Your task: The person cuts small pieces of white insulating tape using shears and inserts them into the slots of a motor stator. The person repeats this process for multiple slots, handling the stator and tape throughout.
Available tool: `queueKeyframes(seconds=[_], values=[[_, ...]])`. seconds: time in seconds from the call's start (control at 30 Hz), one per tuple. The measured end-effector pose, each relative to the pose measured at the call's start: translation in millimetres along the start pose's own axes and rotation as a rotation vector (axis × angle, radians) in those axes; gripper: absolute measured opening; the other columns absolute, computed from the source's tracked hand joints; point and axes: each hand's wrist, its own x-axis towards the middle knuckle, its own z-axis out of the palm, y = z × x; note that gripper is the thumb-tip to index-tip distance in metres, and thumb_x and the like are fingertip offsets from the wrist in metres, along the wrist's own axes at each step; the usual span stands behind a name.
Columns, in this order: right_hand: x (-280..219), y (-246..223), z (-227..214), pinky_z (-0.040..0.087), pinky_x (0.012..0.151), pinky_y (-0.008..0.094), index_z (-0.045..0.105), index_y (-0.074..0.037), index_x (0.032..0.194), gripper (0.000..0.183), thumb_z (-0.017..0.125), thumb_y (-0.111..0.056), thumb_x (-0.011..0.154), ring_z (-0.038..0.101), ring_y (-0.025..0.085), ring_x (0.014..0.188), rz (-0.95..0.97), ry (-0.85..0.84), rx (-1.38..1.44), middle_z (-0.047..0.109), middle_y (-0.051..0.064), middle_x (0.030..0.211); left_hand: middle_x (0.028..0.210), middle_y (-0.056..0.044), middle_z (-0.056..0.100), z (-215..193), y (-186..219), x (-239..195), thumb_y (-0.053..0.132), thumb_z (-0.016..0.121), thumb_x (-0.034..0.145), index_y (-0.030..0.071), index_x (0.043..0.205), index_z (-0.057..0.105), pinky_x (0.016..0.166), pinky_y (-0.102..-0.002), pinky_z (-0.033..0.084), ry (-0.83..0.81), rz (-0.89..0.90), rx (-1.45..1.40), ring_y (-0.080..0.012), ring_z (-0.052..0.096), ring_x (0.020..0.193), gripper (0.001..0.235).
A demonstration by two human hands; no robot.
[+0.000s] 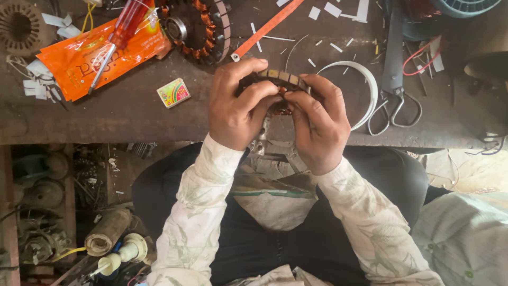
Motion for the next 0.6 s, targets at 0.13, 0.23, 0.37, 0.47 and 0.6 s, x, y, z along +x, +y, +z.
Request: queueKeyframes(seconds=[0.13, 0.23, 0.37, 0.47, 0.6], values=[[-1.1, -5.3, 1.0, 0.061, 0.094, 0.033, 0.072, -0.004, 0.116, 0.025, 0.07, 0.012, 0.097, 0.069, 0.029, 0.122, 0.003, -0.026, 0.027, 0.06, 0.015, 0.134, 0.131, -0.003, 0.058, -4.9, -2.3, -1.3, 0.001, 0.085, 0.087, 0.015, 0.109, 0.069, 0.093, -0.041, 0.052, -0.042, 0.024, 0.034, -0.0304, 0.058, 0.117, 0.031], [2.7, -7.5, -0.4, 0.06, 0.096, 0.033, 0.072, -0.003, 0.115, 0.027, 0.068, 0.013, 0.094, 0.068, 0.028, 0.118, -0.003, -0.026, -0.009, 0.061, 0.015, 0.134, 0.13, -0.003, 0.057, -3.6, -1.2, 0.8, 0.001, 0.083, 0.086, 0.015, 0.107, 0.067, 0.094, -0.041, 0.051, -0.031, 0.047, 0.048, -0.0309, 0.058, 0.117, 0.03], [4.1, -3.9, -10.1, 0.058, 0.099, 0.036, 0.072, -0.002, 0.115, 0.026, 0.071, 0.011, 0.093, 0.068, 0.03, 0.122, -0.021, -0.084, 0.052, 0.061, 0.016, 0.136, 0.132, -0.005, 0.056, -1.9, 0.1, -1.4, 0.0, 0.081, 0.09, 0.012, 0.109, 0.065, 0.093, -0.04, 0.052, -0.038, 0.0, -0.011, -0.0307, 0.06, 0.117, 0.028], [7.9, 6.3, -26.4, 0.058, 0.102, 0.038, 0.071, -0.003, 0.115, 0.028, 0.071, 0.01, 0.09, 0.07, 0.029, 0.118, 0.005, -0.128, 0.113, 0.064, 0.017, 0.136, 0.139, -0.011, 0.055, -2.2, -2.5, -1.6, 0.002, 0.08, 0.093, 0.01, 0.111, 0.061, 0.098, -0.041, 0.055, -0.061, -0.026, -0.108, -0.0306, 0.063, 0.118, 0.027], [18.2, 31.0, -49.1, 0.056, 0.103, 0.038, 0.072, -0.006, 0.119, 0.028, 0.071, 0.006, 0.094, 0.07, 0.03, 0.12, 0.029, -0.106, -0.103, 0.068, 0.012, 0.133, 0.131, -0.011, 0.062, -8.6, -10.7, -0.7, 0.015, 0.087, 0.088, 0.01, 0.11, 0.062, 0.094, -0.043, 0.056, -0.093, 0.098, -0.132, -0.0331, 0.065, 0.112, 0.034]])
